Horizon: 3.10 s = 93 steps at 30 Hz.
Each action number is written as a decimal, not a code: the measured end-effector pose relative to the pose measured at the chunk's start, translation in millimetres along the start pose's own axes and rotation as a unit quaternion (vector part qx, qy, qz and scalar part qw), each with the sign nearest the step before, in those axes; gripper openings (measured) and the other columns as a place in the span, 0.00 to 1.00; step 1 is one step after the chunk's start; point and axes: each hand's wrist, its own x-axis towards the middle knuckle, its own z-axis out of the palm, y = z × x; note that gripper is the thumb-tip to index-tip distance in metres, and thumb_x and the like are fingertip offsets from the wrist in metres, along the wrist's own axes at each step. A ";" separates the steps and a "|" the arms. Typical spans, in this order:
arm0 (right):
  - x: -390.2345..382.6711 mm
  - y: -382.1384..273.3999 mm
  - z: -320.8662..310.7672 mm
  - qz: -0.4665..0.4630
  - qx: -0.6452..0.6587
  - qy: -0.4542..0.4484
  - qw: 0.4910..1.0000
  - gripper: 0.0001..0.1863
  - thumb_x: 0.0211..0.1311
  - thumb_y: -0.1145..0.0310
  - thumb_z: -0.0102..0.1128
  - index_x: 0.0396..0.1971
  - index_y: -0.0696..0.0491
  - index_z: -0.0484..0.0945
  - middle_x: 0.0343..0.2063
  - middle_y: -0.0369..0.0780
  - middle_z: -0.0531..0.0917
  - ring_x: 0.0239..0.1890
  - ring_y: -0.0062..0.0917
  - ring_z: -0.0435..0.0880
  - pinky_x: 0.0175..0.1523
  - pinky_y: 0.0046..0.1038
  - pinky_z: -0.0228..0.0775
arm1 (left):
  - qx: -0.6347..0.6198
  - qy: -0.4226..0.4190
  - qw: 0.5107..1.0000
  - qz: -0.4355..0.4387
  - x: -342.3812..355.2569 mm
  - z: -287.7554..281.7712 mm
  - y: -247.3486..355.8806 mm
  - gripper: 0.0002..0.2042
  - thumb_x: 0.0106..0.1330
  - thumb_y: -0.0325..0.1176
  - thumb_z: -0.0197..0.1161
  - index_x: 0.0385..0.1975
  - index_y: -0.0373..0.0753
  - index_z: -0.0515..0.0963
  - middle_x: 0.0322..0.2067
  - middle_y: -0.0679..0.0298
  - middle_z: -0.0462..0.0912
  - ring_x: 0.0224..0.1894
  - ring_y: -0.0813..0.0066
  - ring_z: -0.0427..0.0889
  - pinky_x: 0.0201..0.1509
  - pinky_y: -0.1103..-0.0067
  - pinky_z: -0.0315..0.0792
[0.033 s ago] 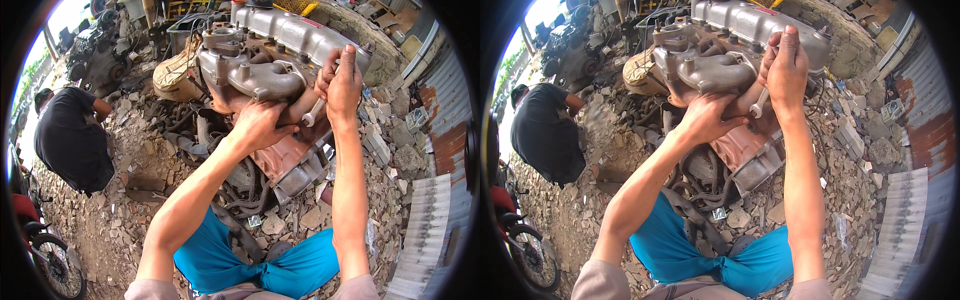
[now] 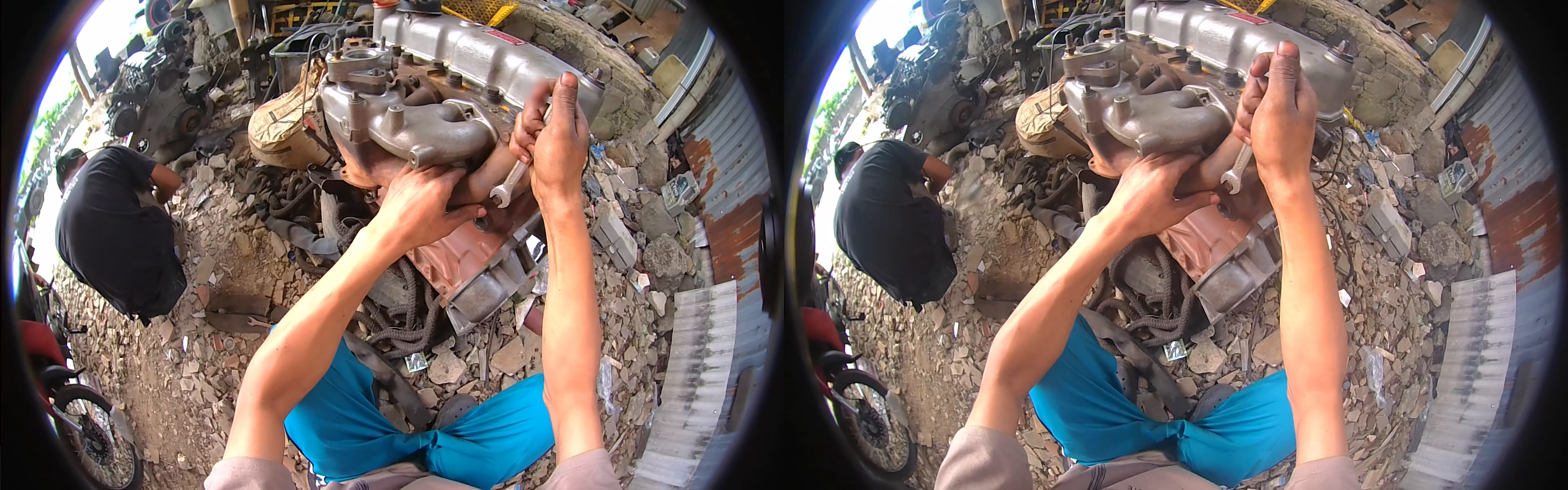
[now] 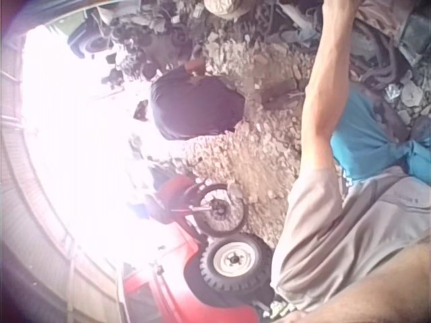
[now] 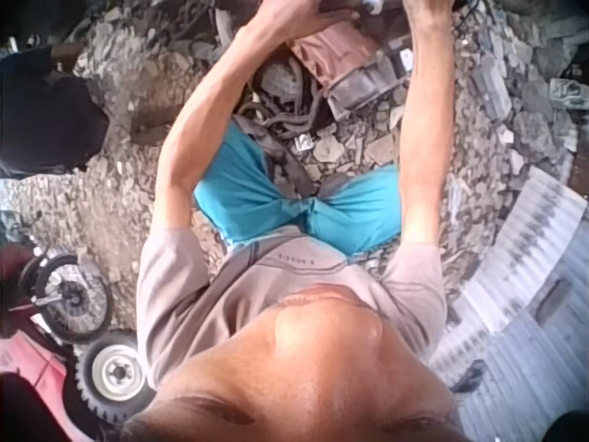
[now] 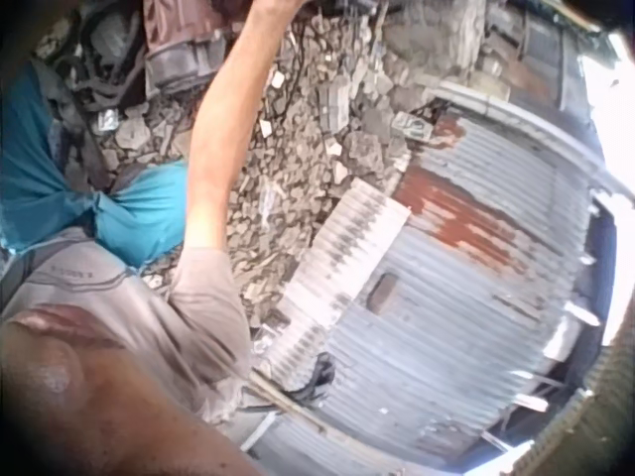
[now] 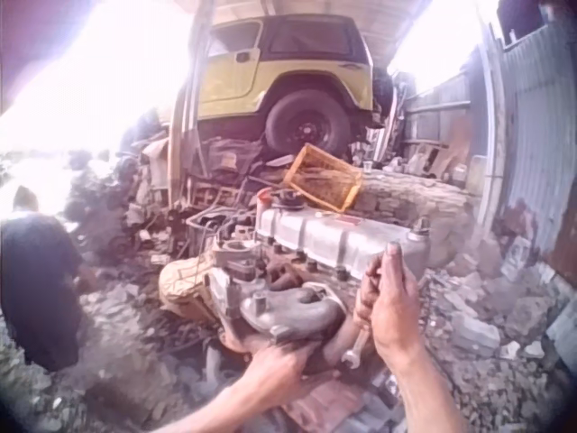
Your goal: The person sits on the ground and uses a wrench to loosen and tighten bolts on a car engine block. They briefly pick up a plastic bottle and pour liquid onto the engine before continuing to adjust bolts with the wrench.
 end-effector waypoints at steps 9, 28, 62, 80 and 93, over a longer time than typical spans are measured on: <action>-6.3 -1.7 0.0 -0.005 0.006 0.000 1.000 0.26 0.73 0.43 0.39 0.28 0.53 0.67 0.12 0.27 0.59 0.11 0.10 0.54 0.16 0.18 0.47 | -0.003 0.000 1.000 -0.003 -3.4 6.8 -1.2 0.32 0.55 0.51 0.69 0.52 0.30 0.73 0.48 0.46 0.77 0.53 0.48 0.74 0.57 0.62 0.66; -50.5 11.3 26.1 -0.303 -0.286 -0.047 0.908 0.15 0.69 0.57 0.53 0.30 0.53 0.67 0.13 0.40 0.76 0.17 0.37 0.79 0.23 0.34 0.67 | -0.128 -0.027 0.987 -0.093 -10.9 15.9 -12.1 0.27 0.51 0.37 0.69 0.50 0.31 0.72 0.47 0.46 0.77 0.50 0.46 0.75 0.53 0.61 0.70; -11.8 -80.3 -95.4 -0.087 0.106 0.106 0.985 0.24 0.71 0.47 0.47 0.19 0.47 0.61 0.10 0.27 0.51 0.11 0.12 0.46 0.16 0.19 0.38 | 0.093 -0.022 0.995 -0.020 -0.8 -1.4 12.1 0.35 0.48 0.54 0.74 0.51 0.34 0.76 0.46 0.50 0.79 0.53 0.50 0.74 0.59 0.62 0.64; 1.7 18.8 -26.1 -0.161 0.160 -0.049 0.973 0.25 0.70 0.60 0.40 0.11 0.48 0.50 0.08 0.31 0.50 0.12 0.19 0.45 0.19 0.26 0.42 | 0.072 -0.041 0.996 0.009 -2.4 -7.5 6.8 0.35 0.51 0.53 0.71 0.54 0.36 0.72 0.47 0.52 0.77 0.51 0.53 0.75 0.57 0.63 0.65; 4.5 -7.0 -27.9 -0.168 0.181 -0.034 0.969 0.24 0.70 0.58 0.39 0.12 0.45 0.50 0.08 0.31 0.50 0.11 0.18 0.44 0.18 0.25 0.40 | 0.033 -0.008 0.999 0.020 -5.5 -2.1 -20.4 0.35 0.48 0.59 0.71 0.51 0.39 0.76 0.41 0.55 0.83 0.48 0.56 0.79 0.56 0.62 0.65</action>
